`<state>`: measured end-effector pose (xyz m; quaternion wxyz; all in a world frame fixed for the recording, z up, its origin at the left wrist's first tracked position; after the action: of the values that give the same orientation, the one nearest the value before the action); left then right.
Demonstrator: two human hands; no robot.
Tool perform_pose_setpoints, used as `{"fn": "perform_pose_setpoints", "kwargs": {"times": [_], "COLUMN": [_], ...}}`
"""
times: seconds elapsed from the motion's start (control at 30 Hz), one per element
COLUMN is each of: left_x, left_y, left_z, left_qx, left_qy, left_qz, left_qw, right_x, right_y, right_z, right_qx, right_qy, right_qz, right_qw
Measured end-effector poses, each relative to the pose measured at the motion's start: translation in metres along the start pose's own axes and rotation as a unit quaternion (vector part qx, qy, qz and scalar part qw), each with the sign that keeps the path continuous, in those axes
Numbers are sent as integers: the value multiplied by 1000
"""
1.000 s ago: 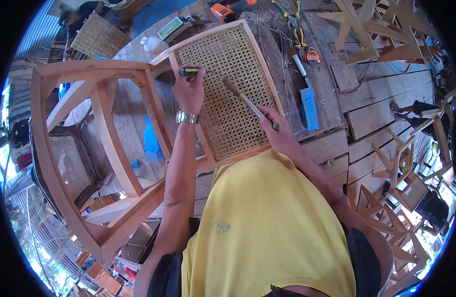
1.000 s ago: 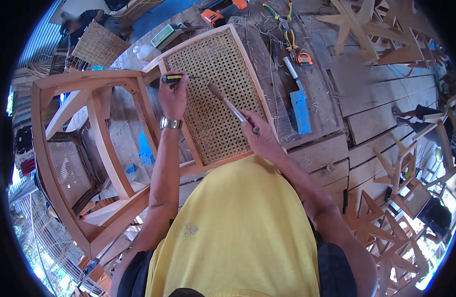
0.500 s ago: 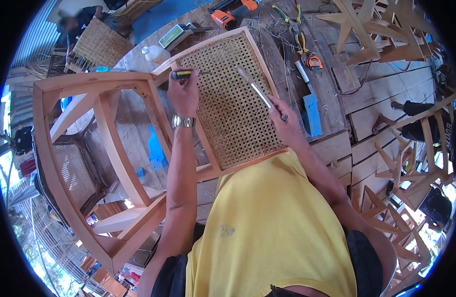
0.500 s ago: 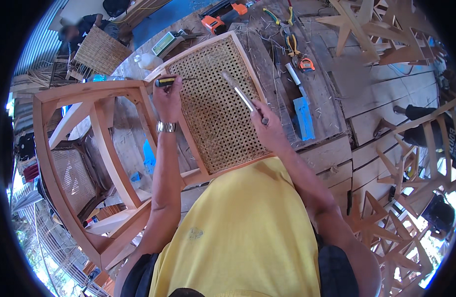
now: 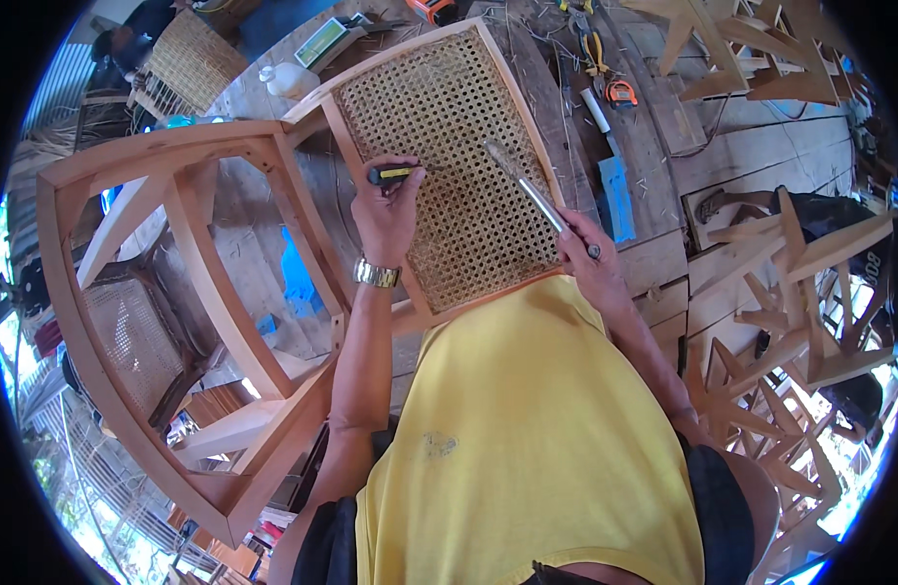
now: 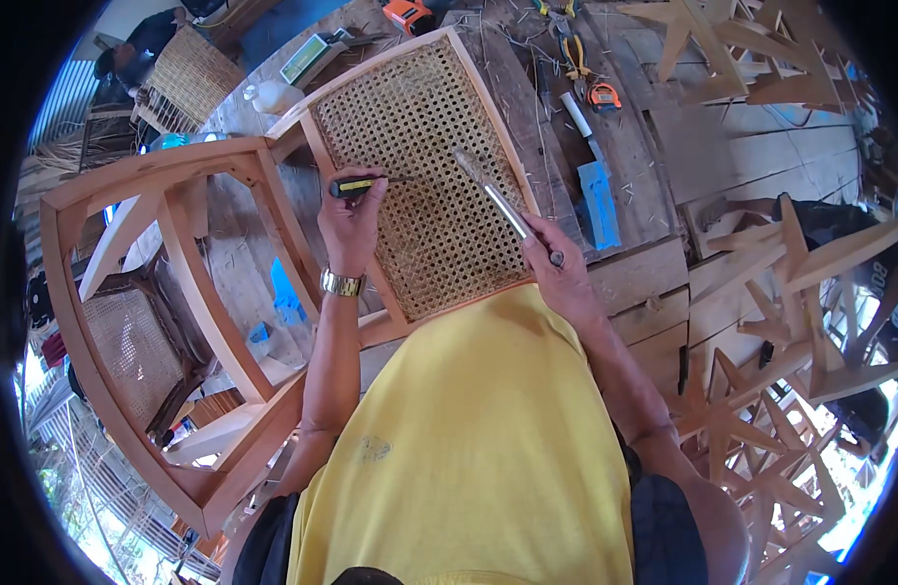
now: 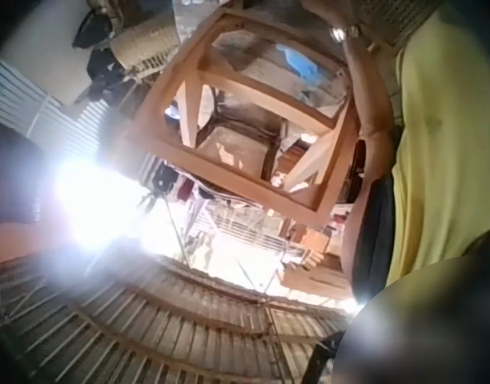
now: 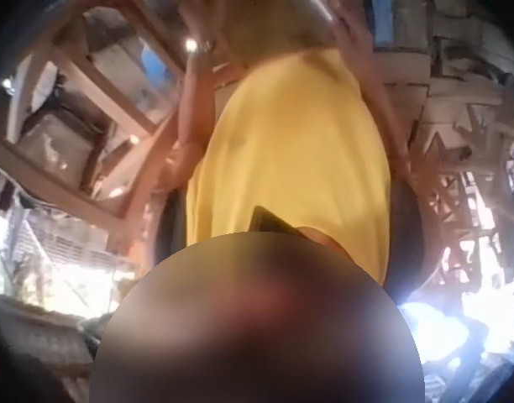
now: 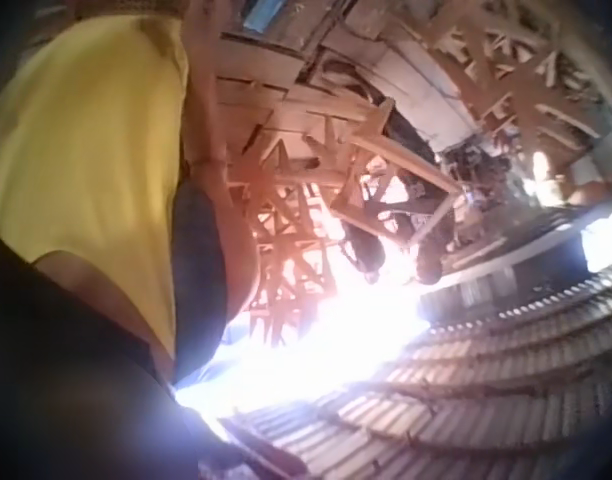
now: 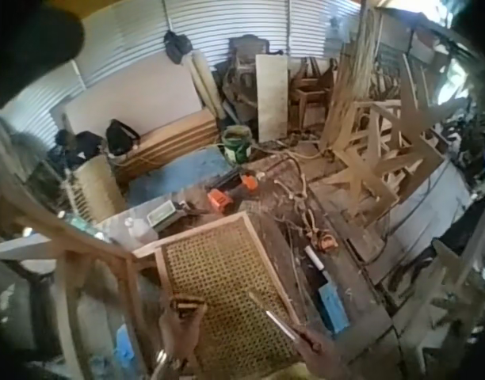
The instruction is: Installing cane webbing into a wooden chair frame using a hand tool.
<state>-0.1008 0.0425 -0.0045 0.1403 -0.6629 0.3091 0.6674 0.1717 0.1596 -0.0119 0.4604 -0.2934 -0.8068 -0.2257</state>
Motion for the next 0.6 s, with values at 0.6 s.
{"fn": "perform_pose_setpoints", "kwargs": {"times": [0.6], "left_x": [-4], "left_y": [7], "left_z": [-1], "left_qx": [-57], "left_qy": [-57], "left_qz": [3], "left_qw": [997], "right_x": [4], "right_y": [-16], "right_z": [-11], "right_qx": [14], "right_qy": [79], "right_qz": [-39], "right_qw": [996]}}
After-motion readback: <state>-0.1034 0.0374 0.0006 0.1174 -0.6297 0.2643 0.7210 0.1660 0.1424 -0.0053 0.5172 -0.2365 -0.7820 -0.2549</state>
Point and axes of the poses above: each hand's wrist, its own z-axis towards the middle knuckle, its own y-axis out of the back of the hand, x = y × z, the point moved 2 cm from there along z, towards the middle knuckle, and after that the axes turned 7 degrees about -z, right-handed, at the moved point
